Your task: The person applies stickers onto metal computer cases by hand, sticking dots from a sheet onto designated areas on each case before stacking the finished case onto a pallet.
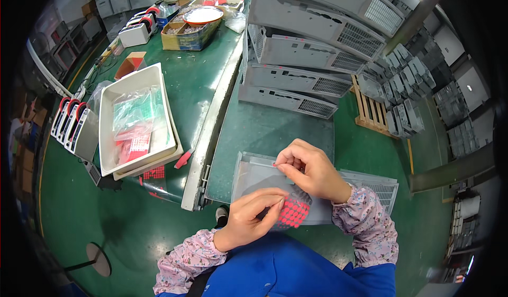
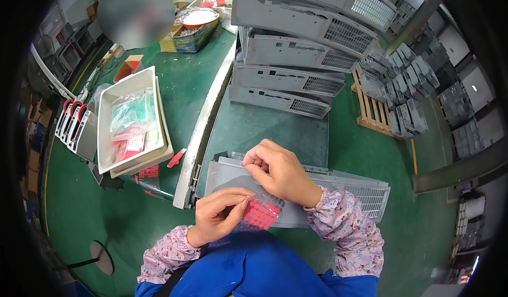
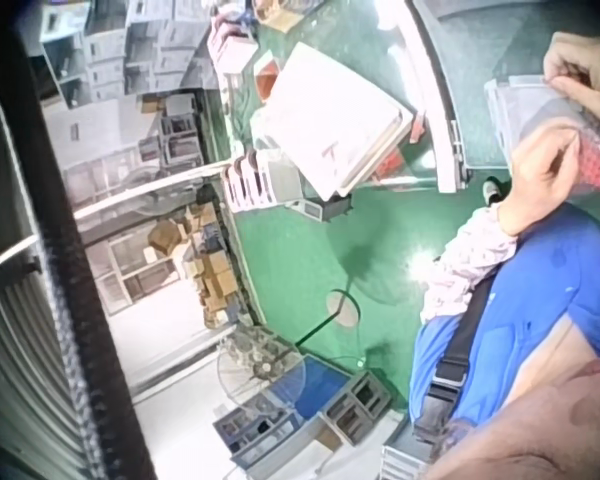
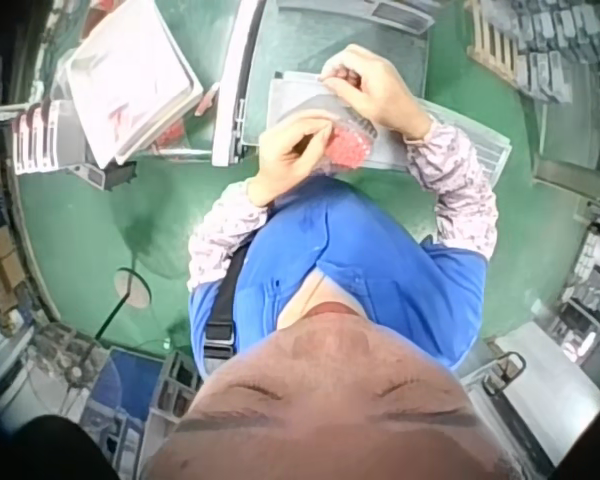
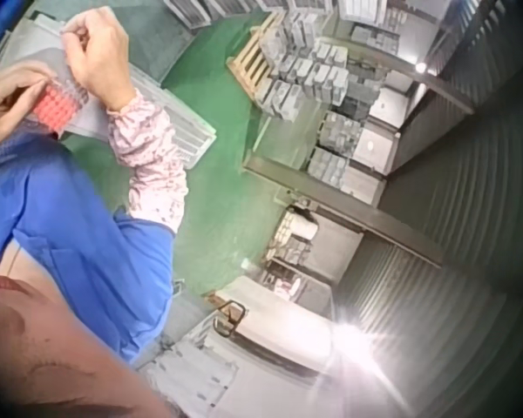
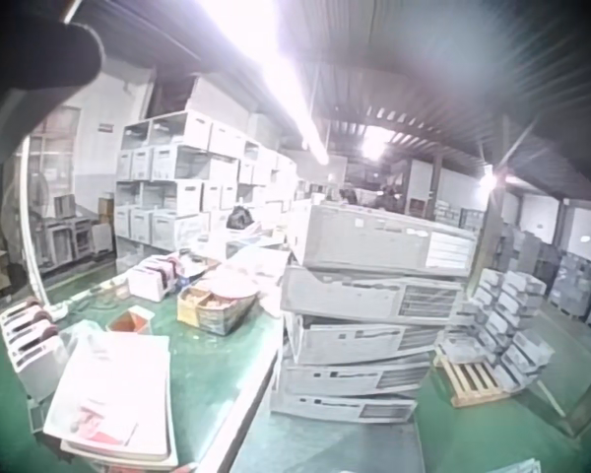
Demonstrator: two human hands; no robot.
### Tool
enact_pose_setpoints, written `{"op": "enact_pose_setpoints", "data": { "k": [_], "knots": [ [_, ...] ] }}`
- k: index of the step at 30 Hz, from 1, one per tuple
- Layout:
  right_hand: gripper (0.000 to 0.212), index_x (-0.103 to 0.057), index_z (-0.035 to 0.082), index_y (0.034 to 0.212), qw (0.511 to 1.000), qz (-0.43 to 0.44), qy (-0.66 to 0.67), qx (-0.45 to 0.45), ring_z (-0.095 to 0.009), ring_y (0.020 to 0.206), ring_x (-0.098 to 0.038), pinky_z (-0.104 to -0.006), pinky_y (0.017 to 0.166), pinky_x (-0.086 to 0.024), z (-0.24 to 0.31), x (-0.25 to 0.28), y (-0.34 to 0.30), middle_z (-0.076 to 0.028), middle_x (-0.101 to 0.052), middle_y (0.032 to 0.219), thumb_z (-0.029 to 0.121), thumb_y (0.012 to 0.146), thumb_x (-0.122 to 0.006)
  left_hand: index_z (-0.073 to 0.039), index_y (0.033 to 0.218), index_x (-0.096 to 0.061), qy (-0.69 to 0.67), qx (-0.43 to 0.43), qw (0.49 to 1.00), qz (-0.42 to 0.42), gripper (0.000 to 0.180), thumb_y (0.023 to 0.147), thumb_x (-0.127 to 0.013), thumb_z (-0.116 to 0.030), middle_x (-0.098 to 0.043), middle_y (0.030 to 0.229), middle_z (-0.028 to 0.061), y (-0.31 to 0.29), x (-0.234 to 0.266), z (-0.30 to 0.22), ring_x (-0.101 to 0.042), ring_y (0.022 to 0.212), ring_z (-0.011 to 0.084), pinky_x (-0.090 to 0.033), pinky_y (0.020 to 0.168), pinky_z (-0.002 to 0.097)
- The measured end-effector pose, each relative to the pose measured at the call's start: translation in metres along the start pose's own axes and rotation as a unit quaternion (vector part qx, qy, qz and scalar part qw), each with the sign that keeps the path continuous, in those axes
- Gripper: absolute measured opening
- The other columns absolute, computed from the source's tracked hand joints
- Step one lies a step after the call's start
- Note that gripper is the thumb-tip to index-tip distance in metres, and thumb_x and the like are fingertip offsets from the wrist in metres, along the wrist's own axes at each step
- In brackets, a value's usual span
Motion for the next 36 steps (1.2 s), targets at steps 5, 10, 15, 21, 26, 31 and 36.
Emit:
{"op": "enact_pose_setpoints", "data": {
  "k": [5, 10, 15, 21, 26, 31, 36],
  "knots": [
    [0.005, -0.057, 0.002, 0.081, 1.000, -0.002, -0.010, 0.001, -0.007, 0.056, -0.042, -0.0209, 0.049, -0.034, 0.0004, 0.0004, 0.0007, -0.002, -0.046, 0.072, 0.005, 0.077, -0.058, 0.005, 0.082, -0.057, 0.003, 0.003, 1.000, 0.003, 0.008, 0.075, -0.055, 0.006, -0.061, 0.089, 0.0144, 0.0001, -0.0003, -0.0004, -0.060, 0.066, 0.0148, -0.048, 0.055, 0.0224],
    [0.006, -0.057, 0.002, 0.080, 1.000, -0.001, -0.015, 0.007, -0.007, 0.056, -0.042, -0.0211, 0.049, -0.035, 0.0002, 0.0003, 0.0018, -0.002, -0.047, 0.071, 0.006, 0.077, -0.058, 0.006, 0.082, -0.058, 0.008, 0.016, 1.000, 0.010, 0.008, 0.075, -0.055, 0.006, -0.061, 0.088, 0.0151, 0.0006, -0.0011, 0.0015, -0.060, 0.066, 0.0158, -0.049, 0.055, 0.0227],
    [0.006, -0.057, 0.002, 0.080, 1.000, -0.002, -0.015, 0.002, -0.007, 0.056, -0.042, -0.0211, 0.049, -0.035, 0.0001, 0.0010, 0.0030, -0.002, -0.047, 0.071, 0.006, 0.077, -0.058, 0.006, 0.082, -0.058, 0.008, 0.002, 1.000, 0.003, 0.008, 0.075, -0.055, 0.006, -0.061, 0.088, 0.0156, 0.0016, -0.0004, 0.0006, -0.061, 0.068, 0.0167, -0.049, 0.056, 0.0231],
    [0.007, -0.056, 0.001, 0.079, 1.000, -0.002, -0.028, -0.011, -0.016, 0.059, -0.052, -0.0272, 0.053, -0.042, 0.0001, 0.0018, 0.0046, -0.007, -0.050, 0.070, 0.007, 0.075, -0.058, 0.006, 0.083, -0.058, 0.006, -0.004, 1.000, -0.003, 0.008, 0.074, -0.056, 0.006, -0.061, 0.088, 0.0155, 0.0022, -0.0003, 0.0010, -0.061, 0.068, 0.0170, -0.049, 0.057, 0.0233],
    [0.007, -0.056, 0.001, 0.078, 0.999, -0.007, -0.044, -0.019, -0.018, 0.060, -0.054, -0.0278, 0.055, -0.043, -0.0010, 0.0025, 0.0055, -0.008, -0.051, 0.071, 0.007, 0.075, -0.058, 0.006, 0.082, -0.059, 0.010, -0.006, 1.000, -0.009, 0.009, 0.075, -0.056, 0.008, -0.062, 0.086, 0.0169, 0.0029, -0.0004, 0.0008, -0.059, 0.065, 0.0123, -0.048, 0.055, 0.0206],
    [0.007, -0.056, 0.001, 0.078, 0.999, -0.013, -0.041, -0.006, -0.017, 0.061, -0.055, -0.0278, 0.055, -0.043, 0.0000, 0.0023, 0.0053, -0.007, -0.052, 0.072, 0.007, 0.074, -0.058, 0.005, 0.082, -0.059, 0.019, -0.007, 1.000, -0.004, 0.009, 0.075, -0.056, 0.007, -0.062, 0.086, 0.0168, 0.0038, -0.0011, 0.0010, -0.060, 0.066, 0.0133, -0.048, 0.056, 0.0209],
    [0.007, -0.056, 0.001, 0.077, 0.999, -0.022, -0.037, -0.009, -0.016, 0.061, -0.055, -0.0272, 0.054, -0.043, -0.0023, 0.0012, 0.0041, -0.007, -0.052, 0.071, 0.006, 0.073, -0.058, 0.005, 0.083, -0.059, 0.015, -0.011, 1.000, -0.010, 0.009, 0.075, -0.056, 0.007, -0.062, 0.087, 0.0167, 0.0035, -0.0001, -0.0007, -0.060, 0.067, 0.0137, -0.049, 0.057, 0.0213]
  ]
}}
Point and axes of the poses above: each hand's wrist, its own y-axis towards the middle knuckle, its own x-axis out of the back of the hand, z = x × y, the point moved 7 cm from there along y, towards the middle knuckle
